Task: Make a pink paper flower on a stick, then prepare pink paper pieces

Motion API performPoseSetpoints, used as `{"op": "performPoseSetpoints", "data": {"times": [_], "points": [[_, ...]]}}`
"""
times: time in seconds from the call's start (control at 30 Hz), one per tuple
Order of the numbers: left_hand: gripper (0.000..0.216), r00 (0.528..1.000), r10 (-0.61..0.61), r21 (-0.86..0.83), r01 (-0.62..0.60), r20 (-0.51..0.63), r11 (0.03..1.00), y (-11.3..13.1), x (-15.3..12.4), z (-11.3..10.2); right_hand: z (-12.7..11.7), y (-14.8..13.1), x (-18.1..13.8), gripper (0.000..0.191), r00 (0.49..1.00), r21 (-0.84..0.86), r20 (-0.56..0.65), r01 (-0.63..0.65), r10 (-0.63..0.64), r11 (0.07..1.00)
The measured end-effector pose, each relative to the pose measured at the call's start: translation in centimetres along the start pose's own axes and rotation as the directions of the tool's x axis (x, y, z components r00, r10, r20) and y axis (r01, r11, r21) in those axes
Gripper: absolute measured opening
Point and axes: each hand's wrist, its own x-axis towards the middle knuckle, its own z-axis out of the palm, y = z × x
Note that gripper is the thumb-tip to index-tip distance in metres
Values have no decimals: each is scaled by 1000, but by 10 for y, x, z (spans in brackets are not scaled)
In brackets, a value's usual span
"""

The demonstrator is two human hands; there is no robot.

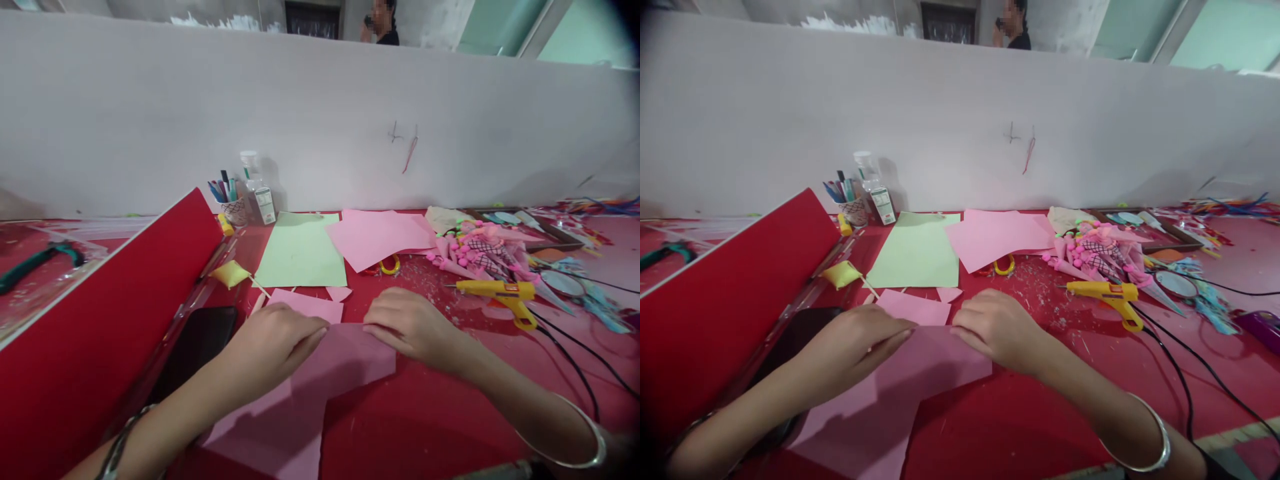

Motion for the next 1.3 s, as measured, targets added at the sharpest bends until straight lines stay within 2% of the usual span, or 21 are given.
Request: {"op": "performPoseSetpoints", "data": {"times": [0.07,0.13,0.27,0.43,0.53,0.6,0.67,0.73,0.77,0.83,0.87,0.93,1.0,1.07,1.1,1.2,1.23,1.27,1.3], "points": [[16,985,55,125,-34,-161,992,1,4,5,6,-6,2,30,999,-83,27,-30,33,996],[15,960,140,237,-82,-242,968,2,7,11,11,-8,5,34,997,-148,33,-61,66,987],[15,924,270,361,-162,-272,919,9,12,19,16,-11,10,34,996,-154,47,-64,72,986],[17,852,356,422,-181,-384,888,10,15,16,14,-13,8,36,995,-47,55,-78,80,996],[17,841,360,453,-157,-405,877,1,14,14,7,-10,0,35,988,58,64,-148,144,987],[18,854,315,448,-111,-414,887,-11,11,14,0,-6,-7,32,979,141,64,-202,195,969],[21,877,208,391,-25,-432,920,-25,7,15,-7,-1,-16,30,964,210,41,-266,263,941],[21,884,-17,222,136,-467,965,-37,4,15,-11,4,-24,29,936,276,-13,-334,351,901],[20,873,-160,62,211,-462,975,-40,3,15,-12,7,-27,29,915,312,-44,-369,401,875],[21,872,-364,-326,257,-329,910,-40,4,14,-10,12,-30,29,860,395,-104,-425,500,814],[25,890,-393,-493,241,-231,836,-36,6,13,-8,14,-30,29,831,437,-128,-443,541,783],[35,941,-333,-690,203,-58,695,-25,10,12,0,19,-28,29,783,502,-161,-459,600,733],[36,960,-267,-739,240,85,629,-13,15,12,8,22,-24,29,772,525,-159,-462,615,715],[35,940,-284,-728,327,188,603,-5,19,14,14,24,-20,27,786,493,-183,-447,591,747],[36,925,-317,-711,366,207,601,-2,21,15,16,23,-19,22,783,451,-243,-432,573,781],[38,890,-438,-648,408,126,643,5,25,18,16,12,-16,11,733,249,-515,-369,445,895],[39,888,-451,-630,400,87,665,8,27,18,15,6,-15,14,745,201,-539,-340,394,919],[38,891,-451,-628,376,44,681,11,28,18,15,-1,-14,17,787,187,-506,-298,352,936],[36,900,-436,-644,336,5,687,14,29,18,14,-8,-12,21,851,219,-414,-252,323,943]]}}
